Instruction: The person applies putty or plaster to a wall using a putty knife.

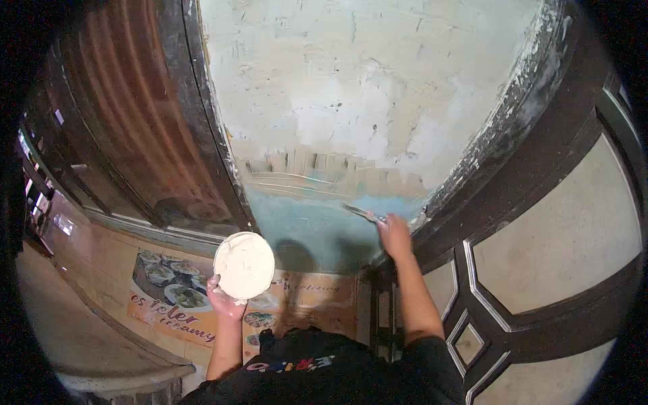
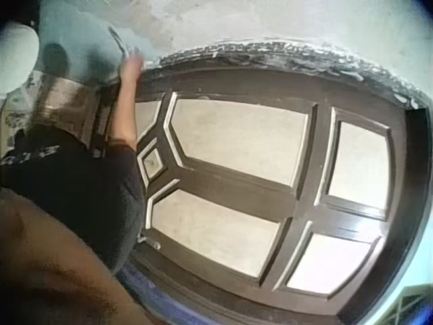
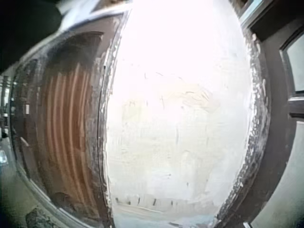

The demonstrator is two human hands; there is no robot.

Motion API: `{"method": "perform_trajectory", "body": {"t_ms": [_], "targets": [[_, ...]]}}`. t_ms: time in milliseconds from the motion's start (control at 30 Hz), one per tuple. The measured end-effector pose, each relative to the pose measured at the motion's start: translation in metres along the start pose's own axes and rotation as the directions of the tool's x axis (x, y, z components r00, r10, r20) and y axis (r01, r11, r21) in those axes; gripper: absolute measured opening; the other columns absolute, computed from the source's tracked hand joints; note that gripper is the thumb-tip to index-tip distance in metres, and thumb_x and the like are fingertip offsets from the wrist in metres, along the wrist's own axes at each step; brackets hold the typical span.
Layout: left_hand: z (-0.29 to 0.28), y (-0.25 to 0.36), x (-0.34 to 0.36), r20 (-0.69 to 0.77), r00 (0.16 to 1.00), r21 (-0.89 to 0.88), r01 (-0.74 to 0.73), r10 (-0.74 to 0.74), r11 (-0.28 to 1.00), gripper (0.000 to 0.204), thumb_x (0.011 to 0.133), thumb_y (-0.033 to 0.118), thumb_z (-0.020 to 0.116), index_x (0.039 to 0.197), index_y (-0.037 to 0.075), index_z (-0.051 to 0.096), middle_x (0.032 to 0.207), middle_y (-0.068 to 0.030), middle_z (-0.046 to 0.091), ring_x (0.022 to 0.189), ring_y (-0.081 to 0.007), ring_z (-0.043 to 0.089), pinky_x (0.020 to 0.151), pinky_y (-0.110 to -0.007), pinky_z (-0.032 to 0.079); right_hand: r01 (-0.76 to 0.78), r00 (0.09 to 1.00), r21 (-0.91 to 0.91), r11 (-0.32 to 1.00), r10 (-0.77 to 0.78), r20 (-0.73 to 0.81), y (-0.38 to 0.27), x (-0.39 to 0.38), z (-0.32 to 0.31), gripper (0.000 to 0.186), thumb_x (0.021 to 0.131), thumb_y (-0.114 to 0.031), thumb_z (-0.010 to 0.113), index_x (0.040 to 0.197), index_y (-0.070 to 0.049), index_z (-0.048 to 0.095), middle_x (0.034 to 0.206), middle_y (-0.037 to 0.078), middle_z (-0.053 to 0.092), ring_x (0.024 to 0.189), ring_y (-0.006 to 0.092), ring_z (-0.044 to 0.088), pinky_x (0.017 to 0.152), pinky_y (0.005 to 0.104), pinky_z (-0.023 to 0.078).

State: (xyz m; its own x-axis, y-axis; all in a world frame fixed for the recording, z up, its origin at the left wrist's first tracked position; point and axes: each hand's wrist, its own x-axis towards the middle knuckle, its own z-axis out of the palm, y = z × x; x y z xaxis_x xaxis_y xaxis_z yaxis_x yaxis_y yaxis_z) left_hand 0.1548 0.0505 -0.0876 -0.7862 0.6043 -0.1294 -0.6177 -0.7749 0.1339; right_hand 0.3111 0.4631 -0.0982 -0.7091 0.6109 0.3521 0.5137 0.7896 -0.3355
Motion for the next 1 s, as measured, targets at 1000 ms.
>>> {"method": "perform_trajectory", "body": {"t_ms": [1000], "targets": [[0.019,0.052,0.07,-0.05,0.963,0.109,0.27,-0.266,0.957,0.06,0.077,0.026,0.051,0.131,0.001,0.045,0.132,-0.0173,0.05,0.119,-0.0347,0.049,0.103,-0.049,0.037,0.034,0.986,0.044,0.998,-0.026,-0.165,-0.176,0.057,0.051,0.038,0.086,-0.034,0.057,0.11,-0.005,0.059,0.103,0.018,0.059,0.097,0.0368,0.056,0.082,0.0466,0.043]]}}
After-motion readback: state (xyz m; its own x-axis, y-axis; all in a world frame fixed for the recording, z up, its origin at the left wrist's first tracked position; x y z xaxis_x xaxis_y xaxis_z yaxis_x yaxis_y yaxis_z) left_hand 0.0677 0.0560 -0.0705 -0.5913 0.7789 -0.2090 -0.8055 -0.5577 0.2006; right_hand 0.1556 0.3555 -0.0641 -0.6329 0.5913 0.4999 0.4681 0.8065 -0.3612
